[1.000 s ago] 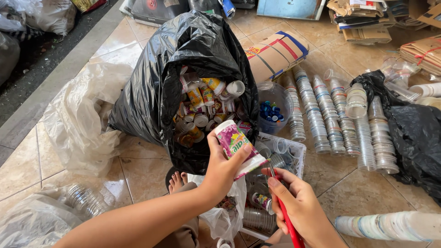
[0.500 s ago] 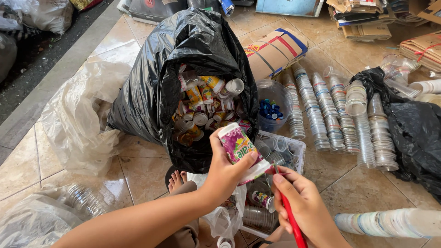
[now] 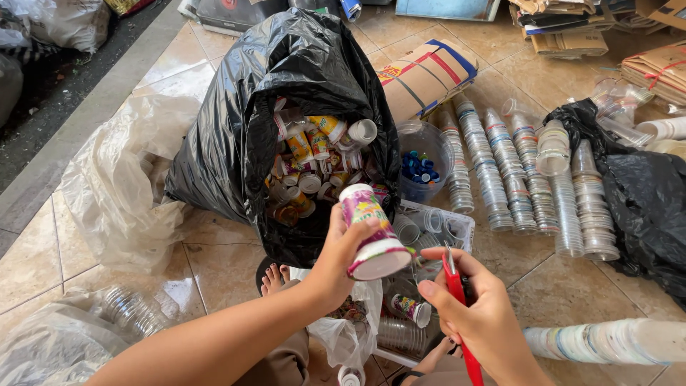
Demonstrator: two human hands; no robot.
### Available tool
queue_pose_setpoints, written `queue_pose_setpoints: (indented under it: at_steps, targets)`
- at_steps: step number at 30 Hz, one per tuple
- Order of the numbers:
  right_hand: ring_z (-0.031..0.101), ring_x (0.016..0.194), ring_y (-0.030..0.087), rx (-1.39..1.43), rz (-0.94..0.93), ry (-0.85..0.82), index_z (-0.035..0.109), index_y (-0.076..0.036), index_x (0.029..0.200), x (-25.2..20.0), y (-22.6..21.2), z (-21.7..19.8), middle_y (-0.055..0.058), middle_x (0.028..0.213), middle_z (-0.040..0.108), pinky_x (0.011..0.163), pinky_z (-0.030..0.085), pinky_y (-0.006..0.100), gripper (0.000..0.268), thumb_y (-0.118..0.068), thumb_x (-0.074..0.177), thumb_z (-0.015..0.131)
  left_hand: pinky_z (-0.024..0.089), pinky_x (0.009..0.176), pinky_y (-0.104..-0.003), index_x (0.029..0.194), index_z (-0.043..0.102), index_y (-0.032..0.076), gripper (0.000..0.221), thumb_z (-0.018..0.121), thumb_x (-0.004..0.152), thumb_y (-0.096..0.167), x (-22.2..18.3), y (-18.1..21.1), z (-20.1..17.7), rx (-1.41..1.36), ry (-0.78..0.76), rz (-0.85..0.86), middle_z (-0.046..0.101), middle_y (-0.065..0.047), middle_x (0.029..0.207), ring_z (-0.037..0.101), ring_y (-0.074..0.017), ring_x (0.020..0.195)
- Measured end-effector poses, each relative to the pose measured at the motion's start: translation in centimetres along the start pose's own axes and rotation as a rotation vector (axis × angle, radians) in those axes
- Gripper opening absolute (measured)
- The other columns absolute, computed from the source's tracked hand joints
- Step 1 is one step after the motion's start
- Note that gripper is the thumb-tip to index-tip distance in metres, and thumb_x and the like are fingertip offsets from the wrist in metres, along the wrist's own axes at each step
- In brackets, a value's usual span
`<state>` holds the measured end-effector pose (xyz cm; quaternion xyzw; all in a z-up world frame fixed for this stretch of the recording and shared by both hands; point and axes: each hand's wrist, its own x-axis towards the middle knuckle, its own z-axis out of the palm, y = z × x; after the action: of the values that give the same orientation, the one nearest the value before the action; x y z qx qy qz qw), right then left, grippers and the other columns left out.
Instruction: The person sits on the floor and uses a red utility knife to cut the bottom off a plastic cup. They repeat this action on multiple cups, placing the cut pieces into a white crate.
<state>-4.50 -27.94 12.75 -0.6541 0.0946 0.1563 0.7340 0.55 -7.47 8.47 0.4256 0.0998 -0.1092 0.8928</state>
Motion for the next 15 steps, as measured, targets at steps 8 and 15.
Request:
queue_pose_setpoints:
  at_steps: [8, 15]
  targets:
    - [0.040, 0.043, 0.014, -0.032, -0.043, -0.036, 0.072, 0.006, 0.102, 0.6, 0.9, -0.1, 0.010, 0.064, 0.058, 0.038, 0.031, 0.029, 0.015, 0.001, 0.088, 0.074, 0.052, 0.077, -0.031, 0.137, 0.039, 0.006, 0.055, 0.062, 0.087, 0.017, -0.8, 0.5, 0.9, 0.080, -0.103, -0.089, 0.062, -0.018, 0.113, 0.063, -0.0215, 0.092]
    - [0.044, 0.046, 0.014, -0.318, -0.085, 0.003, 0.078, 0.006, 0.082, 1.0, 1.2, -0.5, 0.009, 0.054, 0.060, 0.044, 0.032, 0.028, 0.011, -0.004, 0.082, 0.081, 0.056, 0.077, -0.031, 0.140, 0.037, 0.005, 0.064, 0.067, 0.085, 0.019, -1.2, 1.5, 0.1, 0.167, -0.120, -0.152, 0.063, -0.018, 0.111, 0.067, -0.0225, 0.092]
